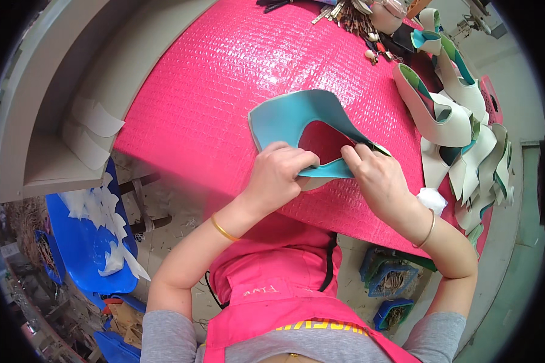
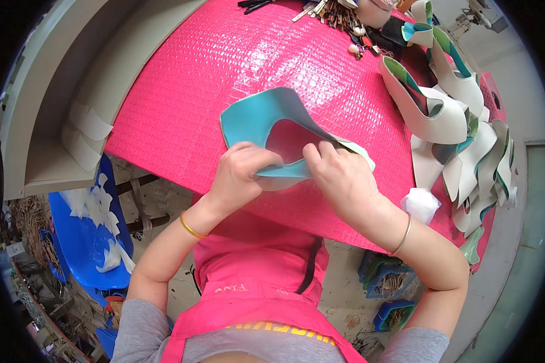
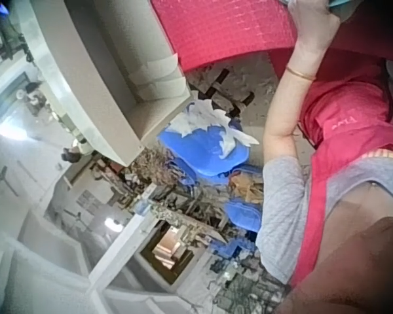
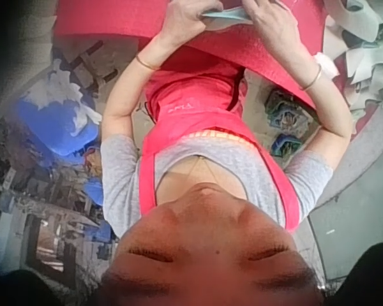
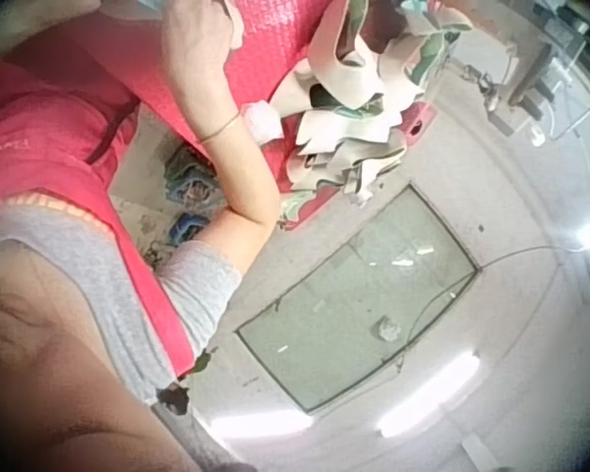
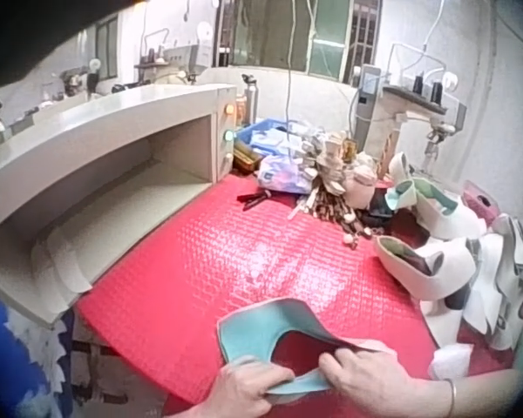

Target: The worker is manually attaching a white lining component to a green shoe upper.

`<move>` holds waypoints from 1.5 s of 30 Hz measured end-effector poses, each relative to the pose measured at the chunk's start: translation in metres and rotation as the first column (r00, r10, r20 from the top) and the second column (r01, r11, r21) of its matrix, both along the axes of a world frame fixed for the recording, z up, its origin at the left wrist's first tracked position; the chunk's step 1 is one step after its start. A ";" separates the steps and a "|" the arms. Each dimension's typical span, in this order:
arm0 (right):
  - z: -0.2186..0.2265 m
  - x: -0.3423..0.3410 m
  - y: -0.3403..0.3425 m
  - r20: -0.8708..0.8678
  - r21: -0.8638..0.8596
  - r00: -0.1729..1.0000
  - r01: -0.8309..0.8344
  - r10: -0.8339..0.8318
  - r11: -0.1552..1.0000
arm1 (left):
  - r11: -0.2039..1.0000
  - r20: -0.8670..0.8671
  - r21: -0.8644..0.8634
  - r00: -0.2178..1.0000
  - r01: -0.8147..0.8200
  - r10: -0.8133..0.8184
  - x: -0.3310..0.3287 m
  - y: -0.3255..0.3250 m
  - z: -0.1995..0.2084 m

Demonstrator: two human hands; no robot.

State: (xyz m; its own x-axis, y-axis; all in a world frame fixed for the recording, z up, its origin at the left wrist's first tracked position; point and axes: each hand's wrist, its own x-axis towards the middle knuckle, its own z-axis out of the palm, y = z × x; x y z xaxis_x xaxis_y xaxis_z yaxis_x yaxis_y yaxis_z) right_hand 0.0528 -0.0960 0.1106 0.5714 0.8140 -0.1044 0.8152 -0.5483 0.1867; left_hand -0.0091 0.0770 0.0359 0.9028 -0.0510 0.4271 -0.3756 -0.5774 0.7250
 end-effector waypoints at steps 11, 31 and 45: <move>-0.001 0.058 0.004 0.429 0.512 0.895 -0.350 0.119 0.784 | 0.748 0.471 0.606 0.880 -0.269 -0.066 0.052 0.016 0.065; -0.036 0.085 0.036 -0.568 -0.058 0.822 0.004 -0.036 0.998 | 0.893 -0.114 0.342 0.931 -0.292 0.348 0.021 -0.008 -0.014; -0.040 0.085 0.055 -0.506 -0.187 0.859 -0.013 -0.085 0.982 | 0.886 -0.392 0.438 0.854 -0.153 0.341 0.033 -0.004 -0.003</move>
State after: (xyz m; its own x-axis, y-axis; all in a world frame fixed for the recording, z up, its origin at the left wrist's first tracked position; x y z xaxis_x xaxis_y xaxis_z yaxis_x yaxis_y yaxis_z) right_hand 0.1380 -0.0408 0.0704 0.4265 0.7339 -0.5287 0.8027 -0.5765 -0.1527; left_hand 0.0241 0.0727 0.0325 0.9912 0.1290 -0.0309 0.1279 -0.8673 0.4811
